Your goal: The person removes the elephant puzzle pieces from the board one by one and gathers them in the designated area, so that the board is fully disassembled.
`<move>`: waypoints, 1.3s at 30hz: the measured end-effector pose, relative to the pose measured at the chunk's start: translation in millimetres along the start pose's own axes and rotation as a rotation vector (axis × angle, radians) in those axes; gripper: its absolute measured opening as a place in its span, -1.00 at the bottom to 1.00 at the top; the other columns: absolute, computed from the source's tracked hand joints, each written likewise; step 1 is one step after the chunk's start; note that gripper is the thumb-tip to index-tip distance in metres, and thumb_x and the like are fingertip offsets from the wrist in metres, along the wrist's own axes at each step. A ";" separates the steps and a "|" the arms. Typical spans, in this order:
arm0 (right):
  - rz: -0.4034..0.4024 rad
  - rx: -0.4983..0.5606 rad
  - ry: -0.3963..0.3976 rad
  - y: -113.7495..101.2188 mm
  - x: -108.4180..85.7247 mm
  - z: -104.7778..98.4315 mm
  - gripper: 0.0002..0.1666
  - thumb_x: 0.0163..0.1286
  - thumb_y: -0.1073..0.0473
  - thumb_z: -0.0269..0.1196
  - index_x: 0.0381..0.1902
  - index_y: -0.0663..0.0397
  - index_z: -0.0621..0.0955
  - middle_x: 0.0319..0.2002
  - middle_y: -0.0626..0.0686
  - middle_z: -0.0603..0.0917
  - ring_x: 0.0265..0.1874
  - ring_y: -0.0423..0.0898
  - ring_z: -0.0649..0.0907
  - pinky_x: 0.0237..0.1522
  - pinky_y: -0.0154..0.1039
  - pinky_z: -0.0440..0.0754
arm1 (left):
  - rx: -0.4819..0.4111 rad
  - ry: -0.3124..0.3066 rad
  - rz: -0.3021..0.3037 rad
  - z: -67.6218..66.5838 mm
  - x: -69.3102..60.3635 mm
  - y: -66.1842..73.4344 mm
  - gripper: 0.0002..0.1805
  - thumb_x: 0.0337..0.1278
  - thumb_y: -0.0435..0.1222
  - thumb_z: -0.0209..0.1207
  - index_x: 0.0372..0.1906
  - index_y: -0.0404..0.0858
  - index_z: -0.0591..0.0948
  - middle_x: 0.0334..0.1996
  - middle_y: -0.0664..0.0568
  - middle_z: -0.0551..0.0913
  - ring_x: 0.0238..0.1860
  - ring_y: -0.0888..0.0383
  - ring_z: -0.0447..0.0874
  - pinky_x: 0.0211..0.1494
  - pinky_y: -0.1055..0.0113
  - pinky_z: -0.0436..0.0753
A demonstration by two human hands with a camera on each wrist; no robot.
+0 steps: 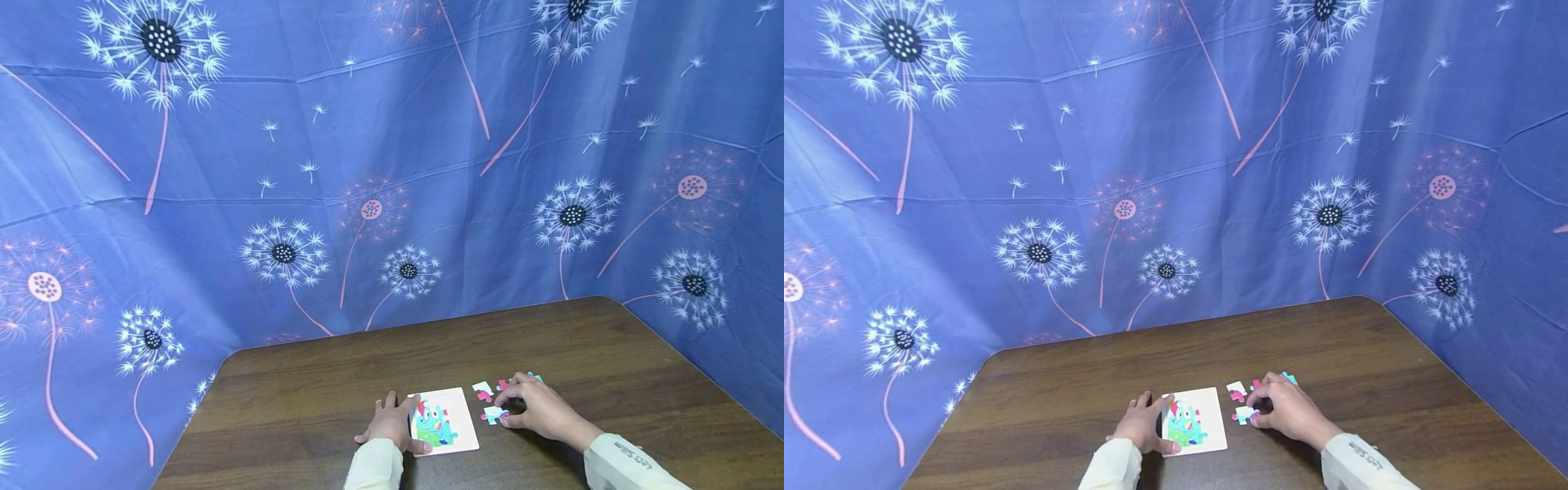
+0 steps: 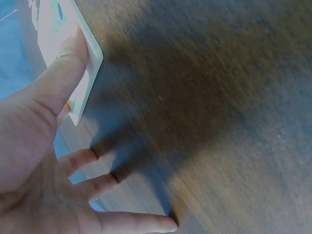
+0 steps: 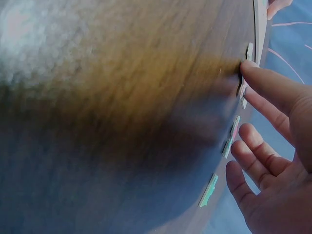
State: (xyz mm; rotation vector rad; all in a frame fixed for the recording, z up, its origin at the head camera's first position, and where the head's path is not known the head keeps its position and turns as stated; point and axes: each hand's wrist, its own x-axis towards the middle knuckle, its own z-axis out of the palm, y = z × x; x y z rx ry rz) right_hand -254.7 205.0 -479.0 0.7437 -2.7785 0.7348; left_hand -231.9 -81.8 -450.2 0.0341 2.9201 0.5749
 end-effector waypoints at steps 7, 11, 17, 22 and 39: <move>0.003 0.005 -0.007 -1.4 0.2 -0.4 -0.70 0.00 0.03 0.61 -0.28 -0.20 0.77 -0.18 -0.12 0.56 -0.16 -0.02 0.58 -0.19 -0.03 0.60 | -0.001 -0.002 -0.008 -0.1 0.5 -0.2 -0.03 -0.29 -0.12 0.66 0.39 0.00 0.50 0.43 -0.20 0.32 0.46 -0.35 0.22 -0.11 -0.73 0.32; 0.018 0.008 -0.002 -2.3 0.3 -0.7 -0.69 0.00 0.03 0.61 -0.26 -0.18 0.77 -0.18 -0.13 0.56 -0.16 -0.02 0.59 -0.18 -0.03 0.61 | 0.001 -0.003 -0.009 0.3 1.2 -0.6 -0.03 -0.29 -0.11 0.66 0.39 0.00 0.50 0.43 -0.20 0.32 0.46 -0.34 0.22 -0.11 -0.74 0.32; -0.007 0.044 0.059 -5.4 0.7 1.8 -0.70 0.03 0.03 0.60 -0.25 -0.17 0.77 -0.25 -0.21 0.56 -0.25 -0.16 0.58 -0.21 -0.13 0.56 | 0.001 -0.009 -0.009 1.1 2.8 -1.7 -0.02 -0.30 -0.10 0.66 0.40 0.01 0.49 0.43 -0.20 0.32 0.47 -0.34 0.21 -0.12 -0.74 0.31; -0.020 0.152 0.076 -11.1 4.6 4.7 -0.71 0.07 0.06 0.59 -0.24 -0.12 0.76 -0.27 -0.21 0.61 -0.29 -0.22 0.57 -0.22 -0.19 0.53 | 0.007 -0.015 -0.012 1.7 4.0 -2.3 -0.02 -0.29 -0.10 0.66 0.41 0.02 0.48 0.43 -0.19 0.31 0.47 -0.34 0.20 -0.12 -0.74 0.31; 0.061 0.286 0.043 -43.6 23.7 14.8 -0.73 0.11 0.10 0.57 -0.23 -0.01 0.76 -0.33 -0.14 0.62 -0.34 -0.16 0.56 -0.34 -0.32 0.51 | 0.013 -0.044 -0.032 2.8 6.1 -1.1 -0.02 -0.25 -0.08 0.64 0.43 0.03 0.47 0.45 -0.19 0.28 0.48 -0.35 0.17 -0.07 -0.73 0.30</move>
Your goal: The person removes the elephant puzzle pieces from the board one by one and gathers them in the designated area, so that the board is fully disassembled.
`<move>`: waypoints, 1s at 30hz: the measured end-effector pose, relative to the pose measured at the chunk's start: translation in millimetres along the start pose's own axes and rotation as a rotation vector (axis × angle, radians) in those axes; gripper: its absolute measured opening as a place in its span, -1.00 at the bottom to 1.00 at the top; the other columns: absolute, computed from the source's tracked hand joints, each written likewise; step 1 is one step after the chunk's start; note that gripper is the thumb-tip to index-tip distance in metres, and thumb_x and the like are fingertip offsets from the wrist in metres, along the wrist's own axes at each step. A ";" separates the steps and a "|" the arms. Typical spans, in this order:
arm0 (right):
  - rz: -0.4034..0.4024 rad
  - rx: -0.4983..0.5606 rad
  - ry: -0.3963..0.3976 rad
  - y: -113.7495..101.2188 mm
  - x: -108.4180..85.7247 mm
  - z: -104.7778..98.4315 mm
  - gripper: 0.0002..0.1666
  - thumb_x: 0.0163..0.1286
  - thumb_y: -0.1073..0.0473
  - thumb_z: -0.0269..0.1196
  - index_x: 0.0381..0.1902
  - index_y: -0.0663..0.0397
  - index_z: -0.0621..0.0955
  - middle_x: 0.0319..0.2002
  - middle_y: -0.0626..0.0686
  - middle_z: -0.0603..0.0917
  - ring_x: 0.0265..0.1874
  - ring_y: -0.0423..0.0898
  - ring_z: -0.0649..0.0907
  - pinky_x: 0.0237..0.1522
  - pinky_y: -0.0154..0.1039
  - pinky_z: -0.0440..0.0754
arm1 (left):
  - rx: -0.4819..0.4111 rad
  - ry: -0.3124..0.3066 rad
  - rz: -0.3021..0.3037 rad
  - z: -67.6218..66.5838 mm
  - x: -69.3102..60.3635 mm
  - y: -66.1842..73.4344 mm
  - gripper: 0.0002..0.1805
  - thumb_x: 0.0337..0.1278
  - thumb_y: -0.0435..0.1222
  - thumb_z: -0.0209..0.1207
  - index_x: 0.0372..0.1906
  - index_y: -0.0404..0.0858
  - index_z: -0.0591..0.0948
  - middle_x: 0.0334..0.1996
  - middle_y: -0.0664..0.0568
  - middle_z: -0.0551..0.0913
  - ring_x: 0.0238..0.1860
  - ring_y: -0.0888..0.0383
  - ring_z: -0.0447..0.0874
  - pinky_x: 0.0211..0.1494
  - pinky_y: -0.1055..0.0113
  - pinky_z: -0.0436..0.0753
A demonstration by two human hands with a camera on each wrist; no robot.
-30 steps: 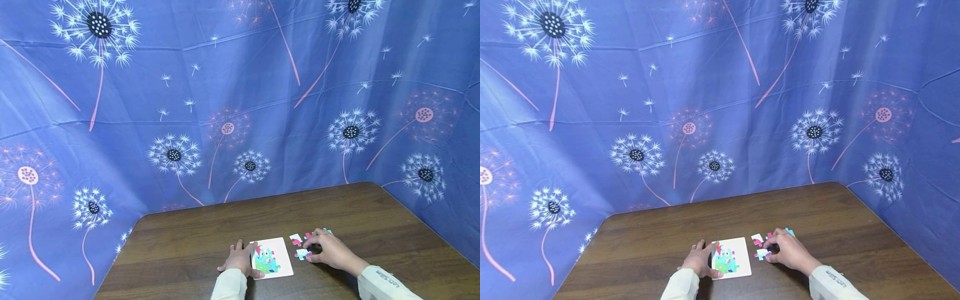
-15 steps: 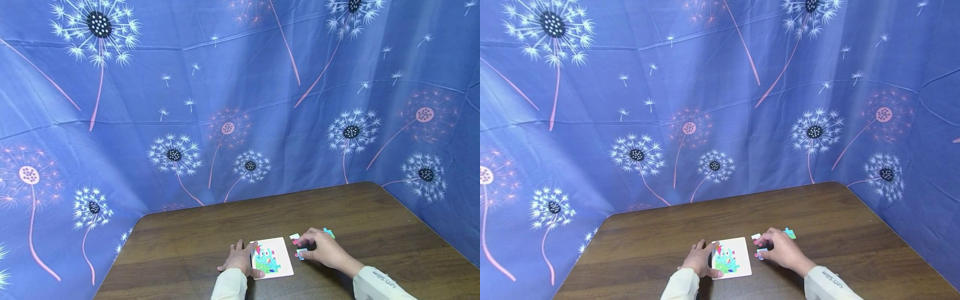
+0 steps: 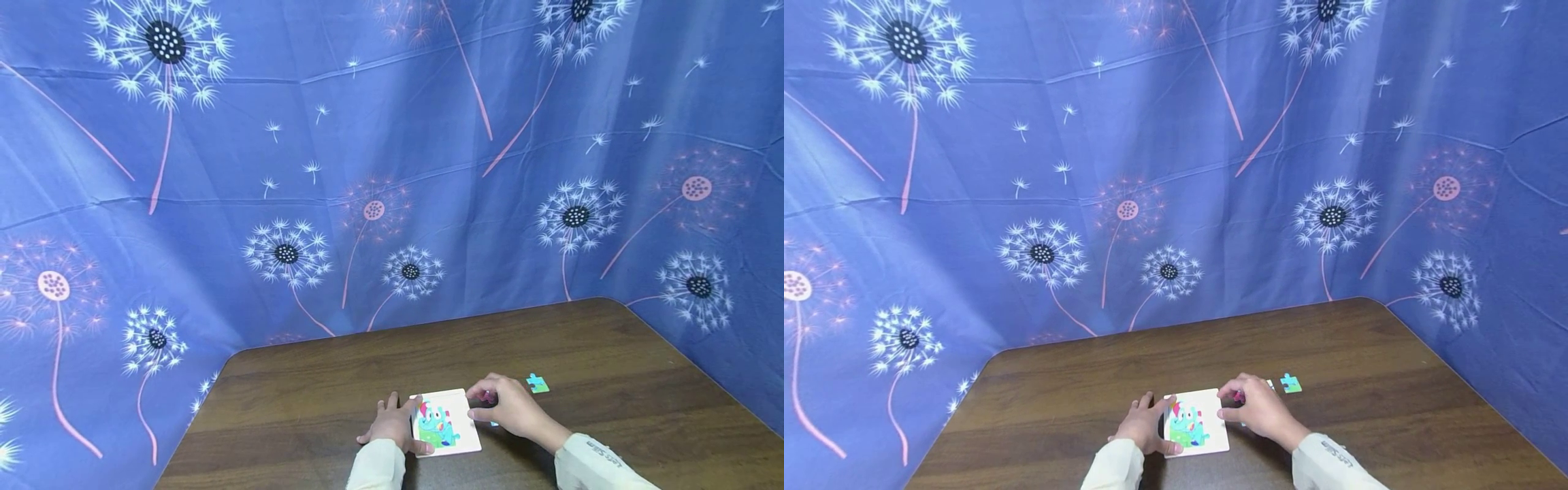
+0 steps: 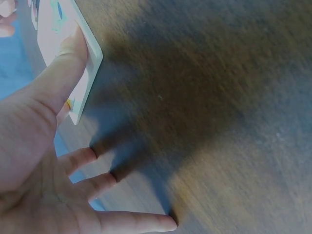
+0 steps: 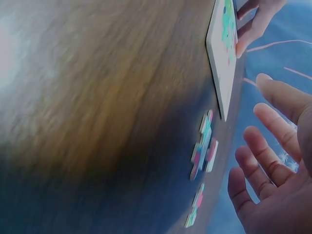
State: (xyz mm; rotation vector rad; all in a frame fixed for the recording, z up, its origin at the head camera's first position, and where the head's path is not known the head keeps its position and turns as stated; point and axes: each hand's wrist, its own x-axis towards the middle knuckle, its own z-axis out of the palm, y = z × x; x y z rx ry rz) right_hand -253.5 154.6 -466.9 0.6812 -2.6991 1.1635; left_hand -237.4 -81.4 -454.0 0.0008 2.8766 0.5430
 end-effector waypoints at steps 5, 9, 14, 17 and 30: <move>-0.013 0.048 -0.014 -3.6 2.1 3.9 -0.71 0.12 0.13 0.56 -0.21 0.07 0.76 -0.32 -0.08 0.62 -0.34 -0.13 0.55 -0.34 -0.31 0.51 | -0.006 0.001 0.009 -1.9 -2.9 2.1 -0.04 -0.23 -0.09 0.64 0.42 0.02 0.48 0.44 -0.20 0.29 0.48 -0.36 0.17 -0.07 -0.73 0.30; -0.003 0.055 -0.034 -6.7 3.7 7.3 -0.69 0.13 0.12 0.56 -0.19 0.09 0.76 -0.34 -0.07 0.58 -0.36 -0.16 0.50 -0.35 -0.31 0.48 | -0.003 0.005 0.010 -3.2 -5.3 3.0 -0.05 -0.22 -0.09 0.64 0.41 0.03 0.48 0.44 -0.19 0.29 0.48 -0.36 0.18 -0.06 -0.72 0.31; 0.016 0.036 -0.042 -10.6 6.3 11.6 -0.69 0.12 0.11 0.57 -0.20 0.05 0.76 -0.34 -0.09 0.57 -0.36 -0.18 0.49 -0.35 -0.32 0.46 | 0.003 0.010 0.004 -2.6 -4.7 2.5 -0.04 -0.24 -0.09 0.64 0.42 0.03 0.48 0.44 -0.18 0.29 0.48 -0.35 0.19 -0.06 -0.72 0.32; 0.030 0.029 -0.041 -12.2 7.9 14.1 -0.70 0.11 0.11 0.57 -0.21 0.03 0.75 -0.34 -0.09 0.58 -0.36 -0.17 0.50 -0.36 -0.31 0.47 | 0.007 0.014 0.001 -0.7 -2.5 1.6 -0.02 -0.27 -0.07 0.64 0.42 0.04 0.48 0.44 -0.18 0.30 0.48 -0.34 0.20 -0.07 -0.72 0.32; 0.018 -0.041 -0.003 -15.0 10.8 30.1 -0.69 -0.01 0.14 0.63 -0.30 -0.01 0.76 -0.42 -0.13 0.53 -0.41 -0.19 0.46 -0.40 -0.32 0.41 | 0.029 0.021 -0.006 1.2 -1.2 1.3 -0.02 -0.28 -0.03 0.63 0.41 0.06 0.48 0.43 -0.17 0.31 0.47 -0.32 0.22 -0.07 -0.70 0.35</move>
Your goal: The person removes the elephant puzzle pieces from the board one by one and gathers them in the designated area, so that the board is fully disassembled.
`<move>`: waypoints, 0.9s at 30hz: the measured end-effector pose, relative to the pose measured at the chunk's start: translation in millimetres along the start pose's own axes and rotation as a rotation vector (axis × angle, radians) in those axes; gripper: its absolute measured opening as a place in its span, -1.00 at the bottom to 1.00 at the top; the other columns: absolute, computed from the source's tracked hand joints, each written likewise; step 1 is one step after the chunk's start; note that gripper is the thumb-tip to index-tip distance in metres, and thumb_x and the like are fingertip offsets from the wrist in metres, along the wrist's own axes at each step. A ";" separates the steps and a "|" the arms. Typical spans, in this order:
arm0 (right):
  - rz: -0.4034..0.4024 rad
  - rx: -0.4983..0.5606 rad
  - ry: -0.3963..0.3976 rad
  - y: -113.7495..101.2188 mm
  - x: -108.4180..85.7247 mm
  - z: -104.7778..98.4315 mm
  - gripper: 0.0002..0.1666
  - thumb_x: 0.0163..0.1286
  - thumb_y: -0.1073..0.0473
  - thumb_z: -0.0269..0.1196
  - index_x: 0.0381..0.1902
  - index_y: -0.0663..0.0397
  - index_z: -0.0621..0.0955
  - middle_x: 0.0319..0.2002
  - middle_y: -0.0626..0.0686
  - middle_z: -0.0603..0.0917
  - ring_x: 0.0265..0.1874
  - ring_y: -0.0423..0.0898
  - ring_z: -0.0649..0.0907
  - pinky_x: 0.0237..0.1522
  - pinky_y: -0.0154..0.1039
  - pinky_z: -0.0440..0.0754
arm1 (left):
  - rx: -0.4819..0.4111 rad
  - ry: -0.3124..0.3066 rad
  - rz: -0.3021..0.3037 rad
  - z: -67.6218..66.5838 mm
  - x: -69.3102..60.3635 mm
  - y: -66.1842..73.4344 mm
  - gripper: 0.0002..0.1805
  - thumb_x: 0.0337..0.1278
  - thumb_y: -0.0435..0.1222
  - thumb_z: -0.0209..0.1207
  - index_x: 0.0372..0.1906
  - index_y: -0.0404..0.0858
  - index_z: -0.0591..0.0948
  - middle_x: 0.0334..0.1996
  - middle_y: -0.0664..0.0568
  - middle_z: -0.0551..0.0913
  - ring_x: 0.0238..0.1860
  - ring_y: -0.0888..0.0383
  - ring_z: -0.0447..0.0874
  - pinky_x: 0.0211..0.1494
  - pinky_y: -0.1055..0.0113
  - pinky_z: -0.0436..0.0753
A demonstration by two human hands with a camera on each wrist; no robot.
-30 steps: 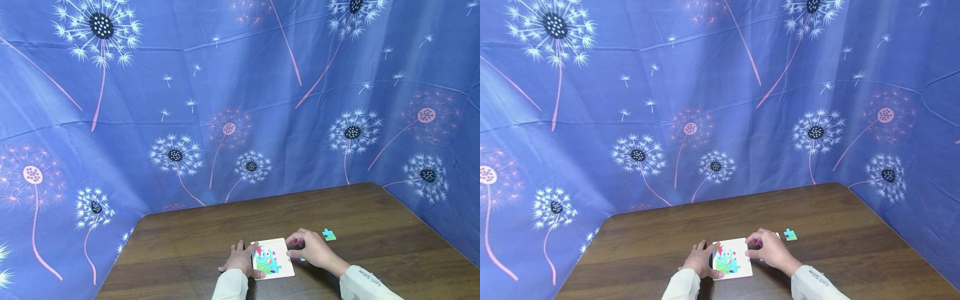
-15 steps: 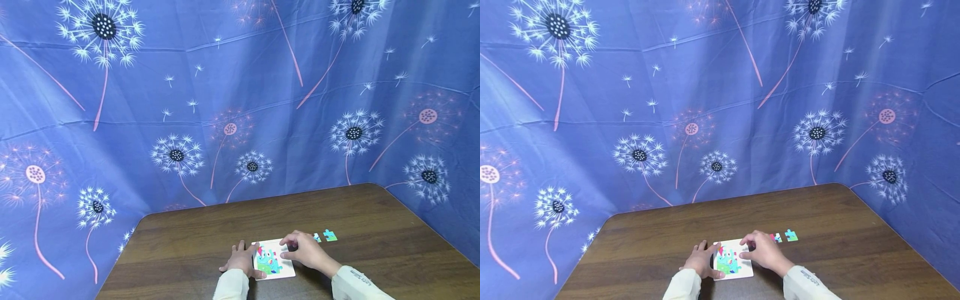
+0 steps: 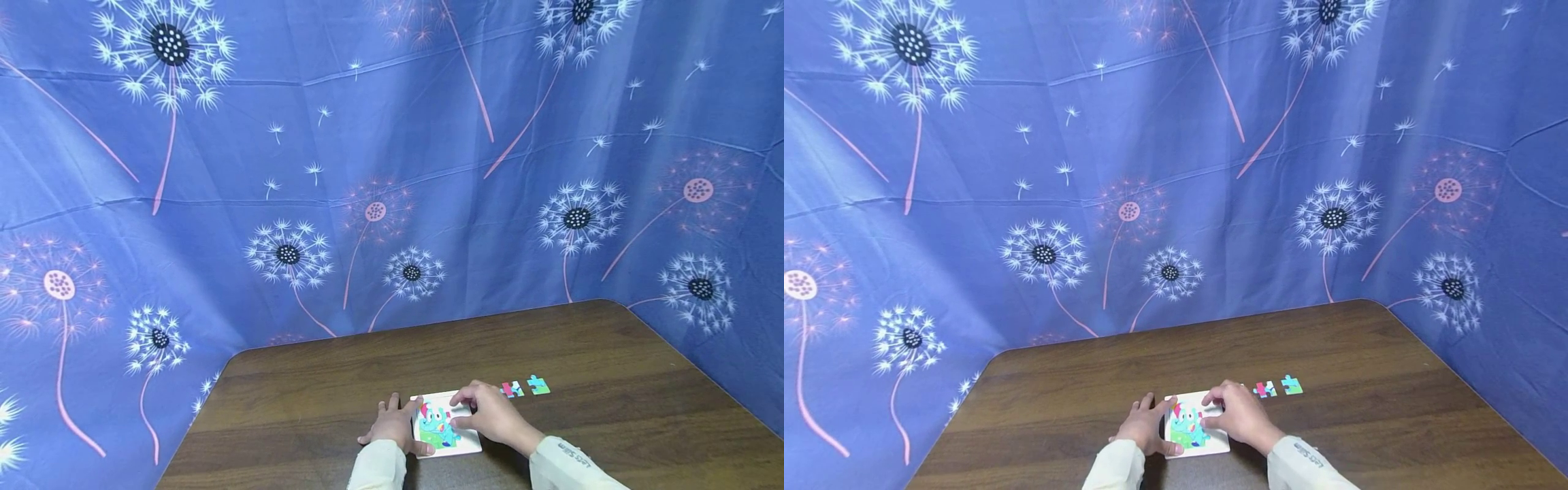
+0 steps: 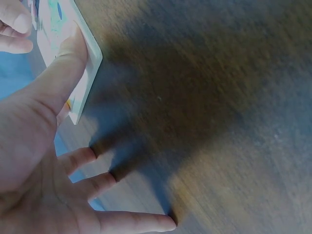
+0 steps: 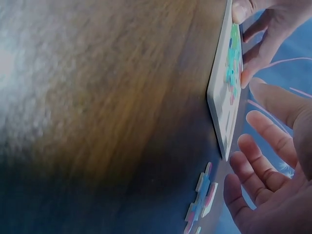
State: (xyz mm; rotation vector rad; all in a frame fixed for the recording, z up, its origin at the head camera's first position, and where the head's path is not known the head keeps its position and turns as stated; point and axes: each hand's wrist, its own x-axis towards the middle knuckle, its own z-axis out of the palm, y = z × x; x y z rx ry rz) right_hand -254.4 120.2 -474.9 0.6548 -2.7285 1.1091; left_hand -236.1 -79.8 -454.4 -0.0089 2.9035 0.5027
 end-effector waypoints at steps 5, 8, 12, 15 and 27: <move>0.008 -0.049 -0.010 -1.3 1.2 2.6 -0.69 -0.04 0.14 0.63 -0.31 -0.05 0.77 -0.36 -0.14 0.58 -0.35 -0.14 0.51 -0.34 -0.27 0.47 | 0.014 0.004 0.012 -1.4 -2.4 0.0 -0.03 -0.26 -0.03 0.63 0.42 0.06 0.47 0.42 -0.17 0.32 0.47 -0.32 0.23 -0.08 -0.70 0.36; -0.008 -0.082 -0.019 -2.0 1.6 3.9 -0.70 -0.04 0.12 0.63 -0.31 -0.05 0.77 -0.33 -0.13 0.61 -0.30 -0.10 0.56 -0.29 -0.21 0.54 | 0.016 0.001 0.012 -2.2 -3.0 0.3 -0.03 -0.25 -0.03 0.62 0.42 0.06 0.47 0.42 -0.17 0.31 0.47 -0.31 0.22 -0.07 -0.70 0.36; -0.027 -0.134 -0.028 -2.8 1.6 5.8 -0.68 -0.05 0.09 0.63 -0.30 -0.05 0.77 -0.31 -0.14 0.60 -0.26 -0.07 0.59 -0.22 -0.15 0.59 | 0.003 0.001 0.017 -2.2 -3.4 0.1 -0.04 -0.24 -0.05 0.63 0.42 0.05 0.48 0.42 -0.18 0.31 0.47 -0.32 0.22 -0.08 -0.71 0.35; -0.036 -0.166 -0.025 -3.8 1.1 6.6 -0.66 -0.05 0.07 0.63 -0.29 -0.04 0.78 -0.31 -0.15 0.58 -0.25 -0.06 0.59 -0.20 -0.13 0.61 | -0.008 -0.002 0.020 -1.8 -2.7 -0.3 -0.04 -0.24 -0.05 0.63 0.41 0.04 0.48 0.43 -0.19 0.30 0.47 -0.34 0.21 -0.09 -0.72 0.33; -0.060 -0.161 -0.044 -6.7 1.6 7.4 -0.68 -0.04 0.08 0.63 -0.29 -0.02 0.80 -0.29 -0.17 0.55 -0.24 -0.07 0.57 -0.24 -0.15 0.59 | -0.011 -0.013 0.012 -0.2 -0.6 -1.2 -0.04 -0.26 -0.03 0.62 0.41 0.03 0.49 0.46 -0.20 0.30 0.48 -0.35 0.20 -0.09 -0.73 0.31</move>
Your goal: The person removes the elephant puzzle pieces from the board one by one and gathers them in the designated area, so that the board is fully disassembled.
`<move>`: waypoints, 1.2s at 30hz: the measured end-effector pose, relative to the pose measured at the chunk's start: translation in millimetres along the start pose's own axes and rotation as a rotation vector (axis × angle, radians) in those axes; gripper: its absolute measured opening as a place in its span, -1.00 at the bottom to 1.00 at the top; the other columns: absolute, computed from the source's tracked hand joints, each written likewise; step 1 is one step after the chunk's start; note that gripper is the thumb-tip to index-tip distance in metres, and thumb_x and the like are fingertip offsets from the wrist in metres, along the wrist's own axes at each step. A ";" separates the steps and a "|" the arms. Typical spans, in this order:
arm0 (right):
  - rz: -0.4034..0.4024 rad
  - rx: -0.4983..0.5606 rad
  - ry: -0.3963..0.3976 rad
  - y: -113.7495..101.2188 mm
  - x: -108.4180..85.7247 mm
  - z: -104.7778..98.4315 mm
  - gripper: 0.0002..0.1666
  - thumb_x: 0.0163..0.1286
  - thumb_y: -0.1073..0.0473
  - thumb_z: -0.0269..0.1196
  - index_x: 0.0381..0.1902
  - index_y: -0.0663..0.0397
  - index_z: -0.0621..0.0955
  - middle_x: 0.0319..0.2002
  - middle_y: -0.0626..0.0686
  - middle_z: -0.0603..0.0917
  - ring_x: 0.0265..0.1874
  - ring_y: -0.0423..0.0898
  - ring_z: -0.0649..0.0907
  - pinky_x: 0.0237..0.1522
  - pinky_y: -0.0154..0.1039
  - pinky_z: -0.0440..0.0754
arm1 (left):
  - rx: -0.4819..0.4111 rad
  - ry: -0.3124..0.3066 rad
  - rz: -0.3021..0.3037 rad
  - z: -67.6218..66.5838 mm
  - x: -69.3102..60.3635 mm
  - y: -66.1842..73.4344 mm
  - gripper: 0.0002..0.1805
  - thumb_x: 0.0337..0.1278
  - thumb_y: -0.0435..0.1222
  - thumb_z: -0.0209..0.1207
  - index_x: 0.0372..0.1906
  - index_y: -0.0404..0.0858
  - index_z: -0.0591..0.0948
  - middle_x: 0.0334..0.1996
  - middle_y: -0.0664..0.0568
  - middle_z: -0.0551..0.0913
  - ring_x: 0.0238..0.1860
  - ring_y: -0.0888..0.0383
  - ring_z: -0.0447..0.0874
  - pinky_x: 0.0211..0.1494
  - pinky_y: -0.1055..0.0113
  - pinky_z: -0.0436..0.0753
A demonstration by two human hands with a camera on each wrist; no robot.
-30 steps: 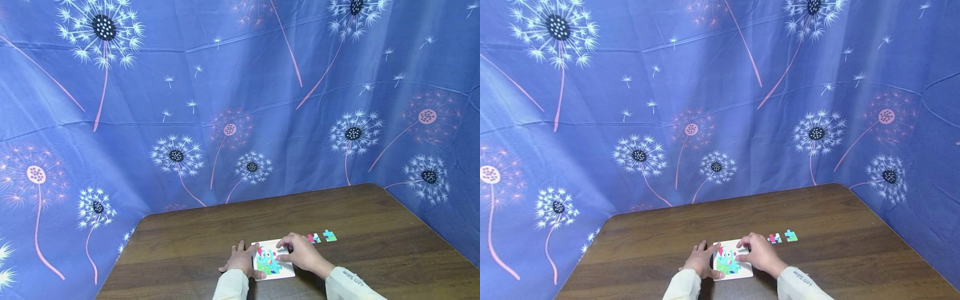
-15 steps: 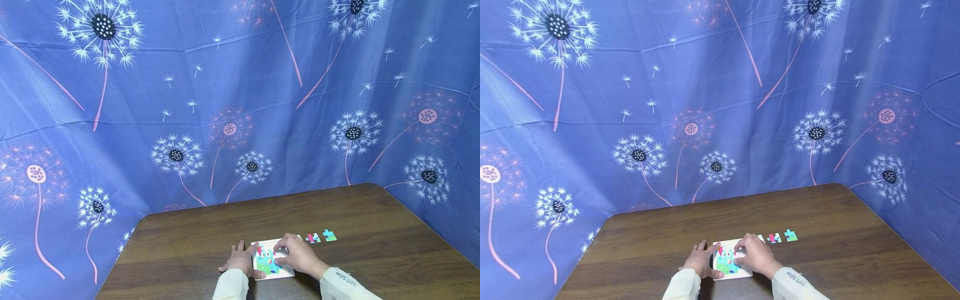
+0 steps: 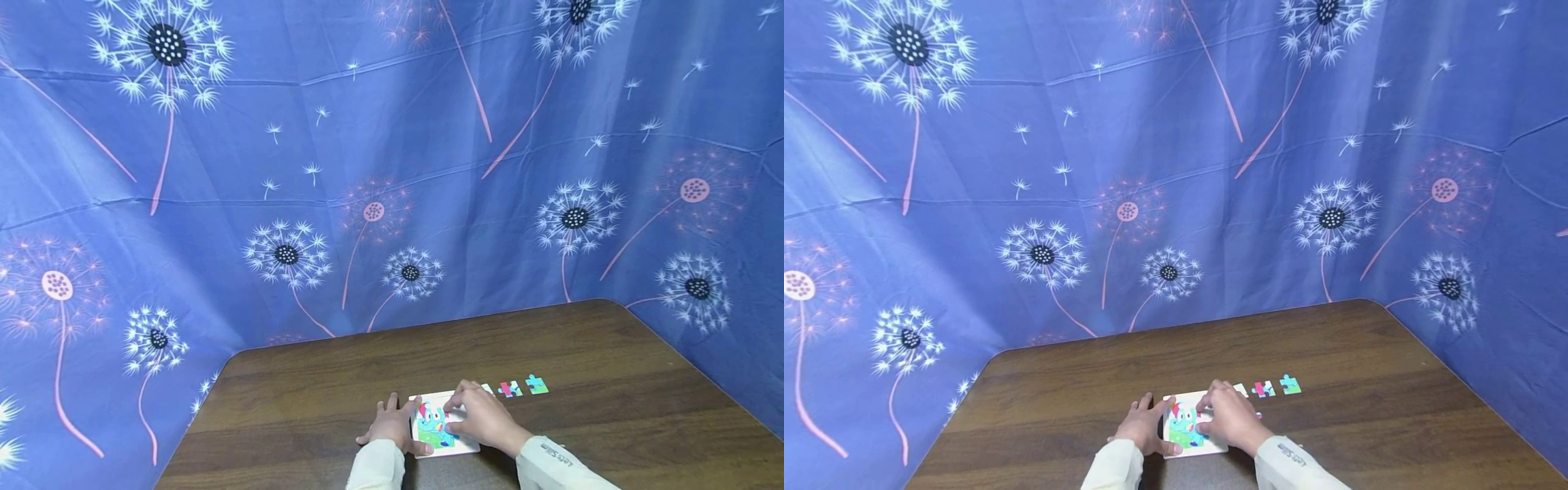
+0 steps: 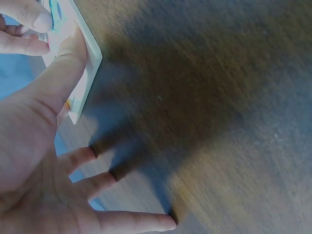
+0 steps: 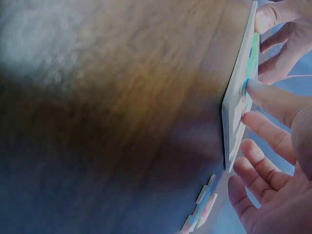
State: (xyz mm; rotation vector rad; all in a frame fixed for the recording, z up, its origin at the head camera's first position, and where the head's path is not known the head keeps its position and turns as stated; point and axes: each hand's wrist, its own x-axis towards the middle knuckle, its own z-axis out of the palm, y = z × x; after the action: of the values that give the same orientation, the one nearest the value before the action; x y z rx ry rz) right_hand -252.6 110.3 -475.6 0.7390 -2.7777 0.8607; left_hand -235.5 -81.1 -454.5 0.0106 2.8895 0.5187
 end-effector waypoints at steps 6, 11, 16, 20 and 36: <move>-0.010 -0.004 0.003 -1.0 0.1 -1.0 -0.70 -0.04 0.08 0.63 -0.32 -0.04 0.78 -0.29 -0.16 0.55 -0.25 -0.09 0.56 -0.25 -0.17 0.58 | 0.005 0.005 0.001 -0.3 0.0 0.5 -0.03 -0.27 -0.03 0.63 0.41 0.04 0.49 0.45 -0.20 0.31 0.47 -0.34 0.21 -0.10 -0.73 0.32; -0.031 -0.028 0.025 -0.4 -0.3 0.4 -0.68 -0.06 0.09 0.63 -0.34 -0.06 0.74 -0.29 -0.16 0.55 -0.26 -0.10 0.56 -0.26 -0.20 0.58 | 0.015 -0.001 -0.005 0.2 1.0 0.5 -0.03 -0.27 -0.02 0.63 0.41 0.05 0.48 0.46 -0.19 0.30 0.48 -0.33 0.20 -0.10 -0.72 0.33; -0.055 -0.052 0.048 0.7 0.4 3.1 -0.65 -0.08 0.10 0.64 -0.36 -0.09 0.70 -0.29 -0.15 0.56 -0.24 -0.09 0.58 -0.24 -0.19 0.60 | 0.023 -0.007 -0.012 1.2 2.5 0.3 -0.03 -0.26 0.00 0.62 0.42 0.07 0.47 0.45 -0.18 0.30 0.48 -0.33 0.20 -0.09 -0.72 0.34; -0.050 -0.044 0.052 1.1 0.4 4.1 -0.64 -0.10 0.11 0.64 -0.36 -0.09 0.68 -0.29 -0.15 0.56 -0.23 -0.08 0.58 -0.24 -0.17 0.60 | 0.020 -0.007 -0.014 0.9 2.1 0.6 -0.03 -0.26 0.00 0.62 0.42 0.07 0.47 0.46 -0.18 0.29 0.48 -0.33 0.20 -0.09 -0.72 0.33; -0.056 -0.038 0.034 2.3 1.6 4.2 -0.62 -0.07 0.10 0.64 -0.38 -0.10 0.63 -0.30 -0.19 0.53 -0.25 -0.14 0.55 -0.25 -0.19 0.58 | 0.030 -0.021 -0.032 -1.1 -0.6 3.6 -0.04 -0.23 0.02 0.59 0.44 0.11 0.46 0.47 -0.17 0.28 0.49 -0.32 0.18 -0.05 -0.70 0.35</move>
State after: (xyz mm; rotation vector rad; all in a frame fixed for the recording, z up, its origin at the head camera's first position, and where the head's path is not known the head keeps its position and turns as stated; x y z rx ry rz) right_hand -255.1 108.9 -479.8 0.7840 -2.7219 0.8007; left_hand -235.3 -78.1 -452.2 -0.0255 2.8718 0.4664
